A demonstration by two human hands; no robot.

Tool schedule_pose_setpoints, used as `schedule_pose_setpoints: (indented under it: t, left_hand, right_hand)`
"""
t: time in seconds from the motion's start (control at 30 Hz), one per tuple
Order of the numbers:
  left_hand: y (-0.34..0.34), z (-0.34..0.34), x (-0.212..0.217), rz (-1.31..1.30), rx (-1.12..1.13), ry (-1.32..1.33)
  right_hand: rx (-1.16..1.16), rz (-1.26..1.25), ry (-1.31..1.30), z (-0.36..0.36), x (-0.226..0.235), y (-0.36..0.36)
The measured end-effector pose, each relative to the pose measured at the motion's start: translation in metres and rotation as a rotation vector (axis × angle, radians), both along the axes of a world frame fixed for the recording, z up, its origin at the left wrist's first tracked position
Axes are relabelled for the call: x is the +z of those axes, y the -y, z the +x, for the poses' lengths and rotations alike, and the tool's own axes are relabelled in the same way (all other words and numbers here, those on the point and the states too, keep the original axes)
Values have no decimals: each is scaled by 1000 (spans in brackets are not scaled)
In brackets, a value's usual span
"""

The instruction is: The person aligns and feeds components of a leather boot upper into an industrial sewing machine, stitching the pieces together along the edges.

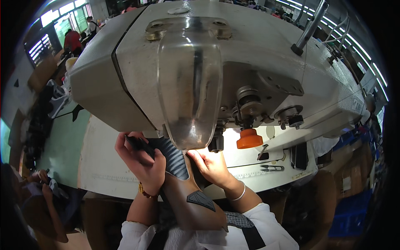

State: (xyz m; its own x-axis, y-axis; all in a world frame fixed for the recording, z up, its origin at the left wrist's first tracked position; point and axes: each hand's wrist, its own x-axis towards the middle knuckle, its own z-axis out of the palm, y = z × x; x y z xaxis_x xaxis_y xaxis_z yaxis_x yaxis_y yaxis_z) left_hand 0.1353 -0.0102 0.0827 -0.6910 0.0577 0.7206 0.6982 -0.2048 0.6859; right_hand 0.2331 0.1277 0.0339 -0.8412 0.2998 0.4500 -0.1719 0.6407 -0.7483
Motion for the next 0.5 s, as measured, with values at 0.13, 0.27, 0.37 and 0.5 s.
schedule_pose_setpoints:
  t: [0.13, 0.27, 0.37, 0.5]
  left_hand:
    - [1, -7, 4, 3, -59, 59]
    - [2, -11, 7, 34, -117, 93]
    - [3, -14, 6, -2, -142, 117]
    - [3, -25, 3, -33, -118, 84]
  right_hand:
    - [11, -34, 88, -1, -6, 0]
    - [49, -79, 84, 0, -3, 0]
    - [69, -165, 156, 0, -2, 1]
    - [70, -310, 235, -1, -10, 2]
